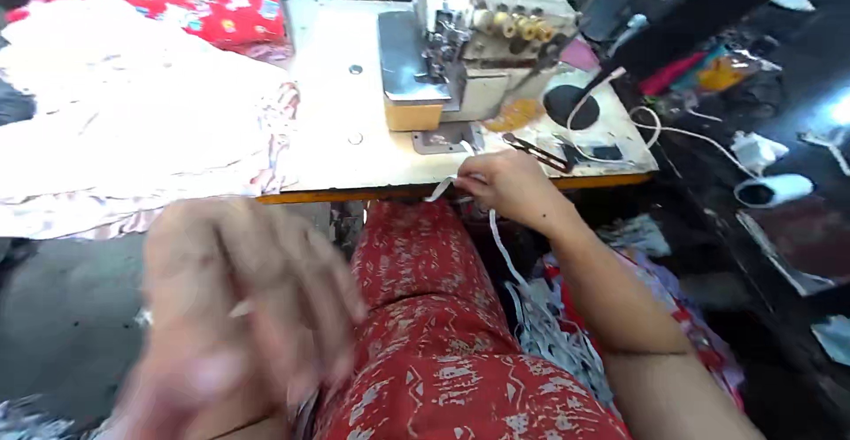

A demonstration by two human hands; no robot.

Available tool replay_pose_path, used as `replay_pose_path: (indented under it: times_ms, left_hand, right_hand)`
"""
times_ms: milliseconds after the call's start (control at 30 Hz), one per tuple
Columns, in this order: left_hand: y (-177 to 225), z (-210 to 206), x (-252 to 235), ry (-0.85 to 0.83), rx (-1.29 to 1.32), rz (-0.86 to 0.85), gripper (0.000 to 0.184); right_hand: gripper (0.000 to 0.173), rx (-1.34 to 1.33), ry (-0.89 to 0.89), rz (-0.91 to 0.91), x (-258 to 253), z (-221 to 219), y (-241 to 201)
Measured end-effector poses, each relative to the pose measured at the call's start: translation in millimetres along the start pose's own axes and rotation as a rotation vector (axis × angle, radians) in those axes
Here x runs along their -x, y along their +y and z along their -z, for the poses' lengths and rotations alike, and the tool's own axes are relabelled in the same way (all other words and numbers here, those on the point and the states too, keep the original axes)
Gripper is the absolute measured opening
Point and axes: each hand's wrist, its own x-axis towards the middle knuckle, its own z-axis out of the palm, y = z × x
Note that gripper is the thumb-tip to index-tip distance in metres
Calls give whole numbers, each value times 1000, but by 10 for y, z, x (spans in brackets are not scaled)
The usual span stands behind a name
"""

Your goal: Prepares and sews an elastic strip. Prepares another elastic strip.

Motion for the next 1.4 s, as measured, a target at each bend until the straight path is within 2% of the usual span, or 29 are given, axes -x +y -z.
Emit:
replay_pose_path:
  times_ms: [67,100,133,200,233,300,367,500,600,733,833,933,1100,1233,1400]
  left_hand:
    - [-236,162,-193,56,-591,-139,19]
    - [-433,198,-236,95,-777,-116,22]
    - [-646,190,-229,121,-807,15,31]
    - [-1034,172,-151,47,-623,454,63]
    - [-1222,167,-94,-2,-509,605,60]
    - [-1450,178,4,-109,-313,797,25]
    - [-1461,290,74,-174,-232,905,23]
    - [-1232,638,370,-19,-323,984,15]
    - [-1036,845,645,71,-439,1050,13]
    - [-868,967,806,202,-598,1011,16]
    - [-852,1047,767,178,-901,896,15]
    - [-959,1060,694,234,-1111,767,8]
    - [-1184,1034,670,190,-1153,697,14]
    - [-1292,1015,687,313,-1227,620,7]
    - [-1338,1006,719,309,-1246,597,17]
  right_hand:
    - [16,-175,-17,-24,-90,-103,30]
    - [16,-237,-19,-26,-111,-137,39]
    - [15,-299,-30,-31,-120,-155,37]
    - [13,-425,-67,-40,-131,-149,23]
    - [12,-470,-79,-42,-127,-145,35]
    - [14,-515,-94,-71,-85,-146,106]
    - [15,-532,-88,-140,-2,-148,249]
    - [20,-584,-17,-272,227,-327,565]
    - [18,-656,45,-376,319,-566,645]
    - [18,-648,165,-427,277,-792,662]
    - [22,-569,227,-397,200,-847,719]
    - [24,-493,253,-396,192,-830,795]
    - [27,-448,268,-444,324,-824,899]
    - [28,-418,289,-451,355,-847,891]
    - [28,-384,295,-463,346,-860,892]
